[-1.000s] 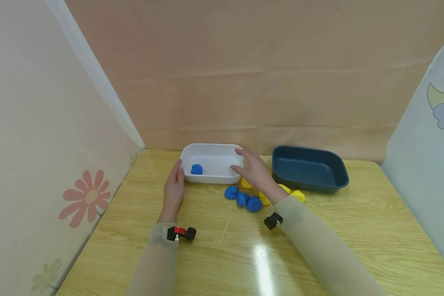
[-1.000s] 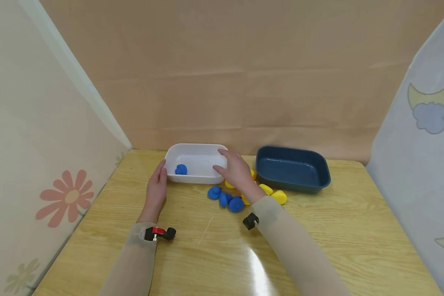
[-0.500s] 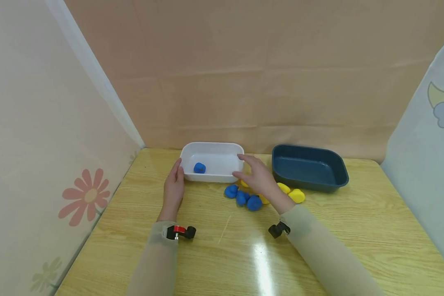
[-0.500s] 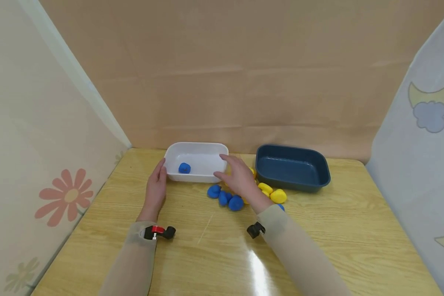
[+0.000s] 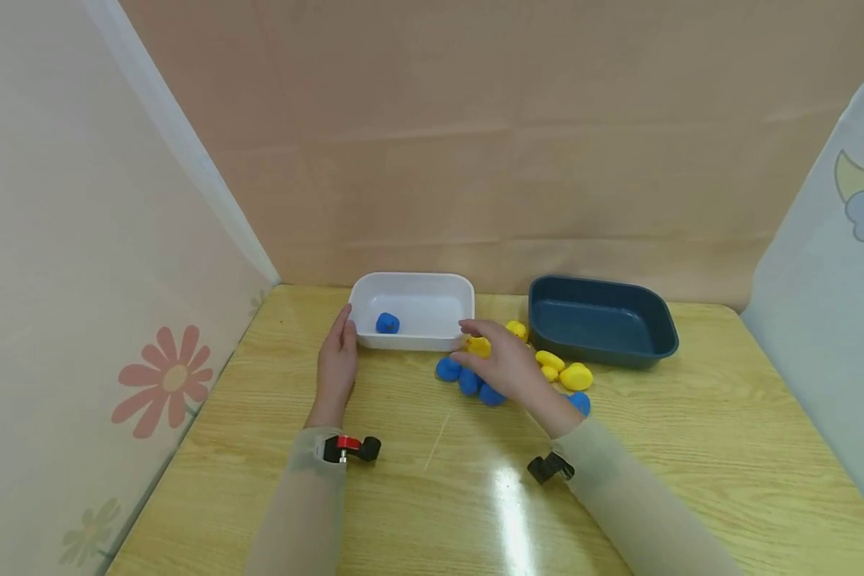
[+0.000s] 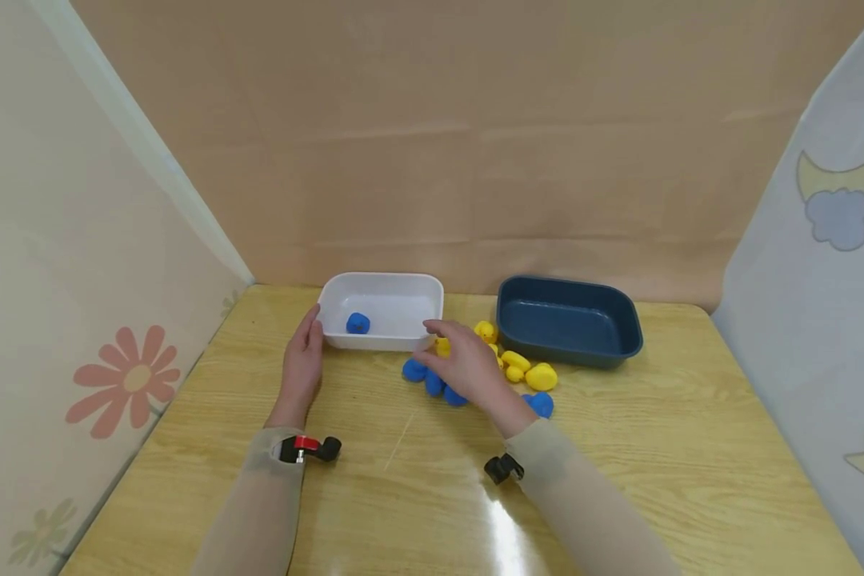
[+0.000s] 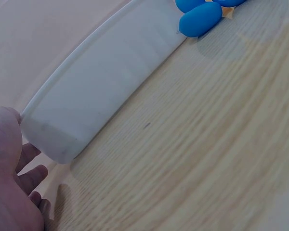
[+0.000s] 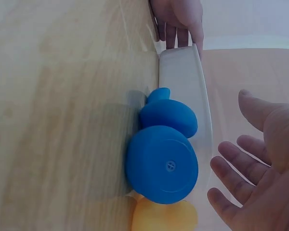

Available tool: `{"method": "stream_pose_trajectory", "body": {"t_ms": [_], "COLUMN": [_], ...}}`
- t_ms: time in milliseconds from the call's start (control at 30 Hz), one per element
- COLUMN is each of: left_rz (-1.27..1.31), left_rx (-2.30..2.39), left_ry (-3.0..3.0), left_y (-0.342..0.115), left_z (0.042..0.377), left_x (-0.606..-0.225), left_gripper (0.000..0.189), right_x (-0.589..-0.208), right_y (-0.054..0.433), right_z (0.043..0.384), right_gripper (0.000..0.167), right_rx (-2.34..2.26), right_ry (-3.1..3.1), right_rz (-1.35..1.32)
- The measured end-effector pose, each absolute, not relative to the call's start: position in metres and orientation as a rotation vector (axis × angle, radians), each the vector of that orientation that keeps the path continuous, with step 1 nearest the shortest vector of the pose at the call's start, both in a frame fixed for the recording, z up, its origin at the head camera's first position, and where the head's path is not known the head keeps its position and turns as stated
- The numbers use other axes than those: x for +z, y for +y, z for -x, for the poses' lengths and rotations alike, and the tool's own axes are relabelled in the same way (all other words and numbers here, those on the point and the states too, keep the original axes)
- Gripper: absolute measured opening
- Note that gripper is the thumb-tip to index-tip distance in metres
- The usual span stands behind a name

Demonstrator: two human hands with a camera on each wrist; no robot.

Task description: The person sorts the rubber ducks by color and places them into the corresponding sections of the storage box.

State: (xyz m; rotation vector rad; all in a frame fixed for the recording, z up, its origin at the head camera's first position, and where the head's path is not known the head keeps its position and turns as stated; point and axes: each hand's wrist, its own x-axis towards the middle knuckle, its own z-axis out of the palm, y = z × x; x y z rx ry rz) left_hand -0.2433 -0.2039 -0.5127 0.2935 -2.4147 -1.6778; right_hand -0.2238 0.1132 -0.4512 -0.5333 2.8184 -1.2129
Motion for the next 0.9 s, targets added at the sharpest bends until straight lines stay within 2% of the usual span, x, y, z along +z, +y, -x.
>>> {"method": "stream_pose_trajectory", "body": {"t_ms": [267,900], "left_rz": [-0.285,-0.269], "left_rx": [-1.673,-1.666], "left_ry": [-2.413,-2.415], "left_y": [-0.204,-0.204], "left_z": [0.244,0.243], "left_x": [-0.514,-0.511], "left_gripper": [0.057,0.056], "right_x": [-0.46,-0.478], "right_y": [0.114,0.106], "right_z": [0.215,0.215], "right_gripper": [0.062,0.062], "right_rx": [-1.211,-0.995], "right_ry": [2.787,2.878], "right_rz": [0.533,0.816]}}
